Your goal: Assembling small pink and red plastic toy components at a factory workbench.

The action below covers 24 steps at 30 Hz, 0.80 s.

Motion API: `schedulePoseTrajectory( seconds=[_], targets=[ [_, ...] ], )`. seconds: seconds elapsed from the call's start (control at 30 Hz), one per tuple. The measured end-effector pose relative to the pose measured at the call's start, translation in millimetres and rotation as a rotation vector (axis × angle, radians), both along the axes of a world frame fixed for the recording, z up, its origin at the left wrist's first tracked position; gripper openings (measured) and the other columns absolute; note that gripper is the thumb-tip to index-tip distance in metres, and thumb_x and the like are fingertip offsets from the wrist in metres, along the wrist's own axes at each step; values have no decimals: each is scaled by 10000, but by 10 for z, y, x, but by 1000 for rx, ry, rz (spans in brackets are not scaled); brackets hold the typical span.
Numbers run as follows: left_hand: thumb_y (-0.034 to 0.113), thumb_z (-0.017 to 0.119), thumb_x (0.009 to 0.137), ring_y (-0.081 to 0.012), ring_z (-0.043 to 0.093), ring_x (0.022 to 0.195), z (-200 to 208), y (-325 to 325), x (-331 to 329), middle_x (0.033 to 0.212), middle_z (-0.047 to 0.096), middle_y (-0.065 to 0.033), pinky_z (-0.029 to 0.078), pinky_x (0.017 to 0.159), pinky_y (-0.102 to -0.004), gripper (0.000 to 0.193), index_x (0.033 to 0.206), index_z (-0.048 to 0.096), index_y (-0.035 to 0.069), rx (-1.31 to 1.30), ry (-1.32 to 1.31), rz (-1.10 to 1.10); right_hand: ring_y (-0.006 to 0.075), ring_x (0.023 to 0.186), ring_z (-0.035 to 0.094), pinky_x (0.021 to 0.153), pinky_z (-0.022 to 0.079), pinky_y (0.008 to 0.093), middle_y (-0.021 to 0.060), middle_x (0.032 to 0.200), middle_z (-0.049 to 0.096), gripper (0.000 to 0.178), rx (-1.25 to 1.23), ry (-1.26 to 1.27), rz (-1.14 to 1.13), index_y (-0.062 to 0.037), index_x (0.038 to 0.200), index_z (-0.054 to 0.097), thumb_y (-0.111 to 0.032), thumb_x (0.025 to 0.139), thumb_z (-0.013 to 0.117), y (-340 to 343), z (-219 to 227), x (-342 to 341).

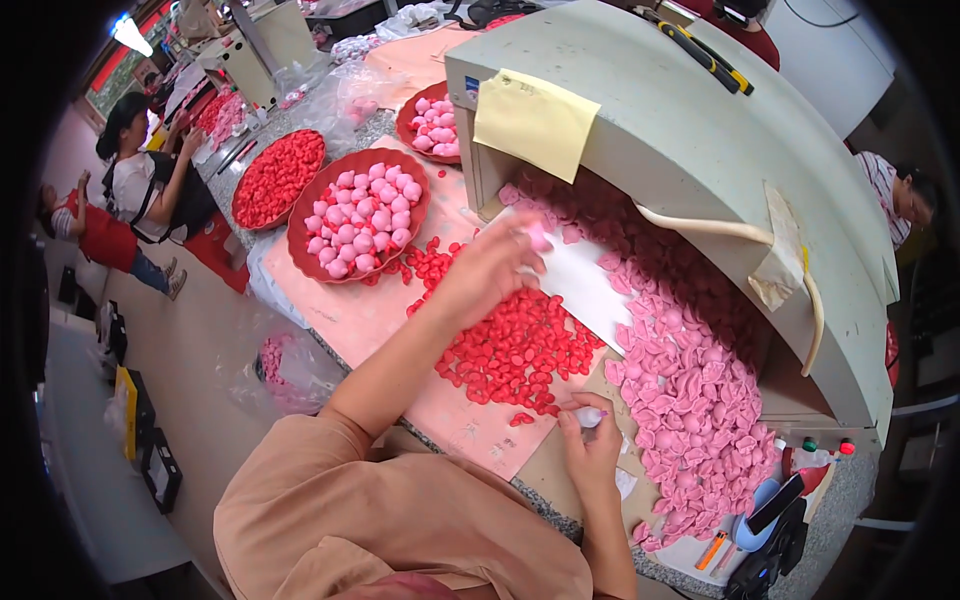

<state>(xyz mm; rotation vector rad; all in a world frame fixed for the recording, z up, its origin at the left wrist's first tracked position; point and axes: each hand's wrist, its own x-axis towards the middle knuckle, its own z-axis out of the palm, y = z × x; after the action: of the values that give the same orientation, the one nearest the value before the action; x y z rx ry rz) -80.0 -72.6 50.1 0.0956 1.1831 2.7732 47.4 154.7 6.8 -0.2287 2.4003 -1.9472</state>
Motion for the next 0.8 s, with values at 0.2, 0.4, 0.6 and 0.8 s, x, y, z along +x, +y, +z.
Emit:
schedulePoseTrajectory(
  seconds=[0.2,0.4,0.6,0.8],
  targets=[
    [127,530,909,-111,556,818,154,-1009,-508,925,576,-16,473,722,-260,258,1156,484,69,51,48,380,113,754,560,687,466,247,64,882,582,190,5,113,-25,-7,1024,511,-37,849,578,39,19,-43],
    [124,545,901,-123,550,815,219,-778,-366,926,563,-47,476,721,-260,265,1156,488,78,270,63,204,91,746,545,675,457,220,45,868,573,187,-75,5,-102,-10,1000,509,-43,835,589,-68,184,-59],
    [99,528,905,-123,542,863,22,185,337,1060,516,-80,496,740,-238,469,1335,347,56,433,-158,-413,86,669,496,579,407,210,49,816,556,186,-242,29,-203,-31,1000,497,-26,821,547,-6,101,-288],
    [194,464,950,-97,517,727,-86,373,344,1010,589,-81,469,662,-215,385,1296,412,35,-13,-198,-398,100,646,474,577,384,228,52,778,558,154,-361,47,-421,-32,1000,496,-39,848,521,249,146,-313]
  ],
)
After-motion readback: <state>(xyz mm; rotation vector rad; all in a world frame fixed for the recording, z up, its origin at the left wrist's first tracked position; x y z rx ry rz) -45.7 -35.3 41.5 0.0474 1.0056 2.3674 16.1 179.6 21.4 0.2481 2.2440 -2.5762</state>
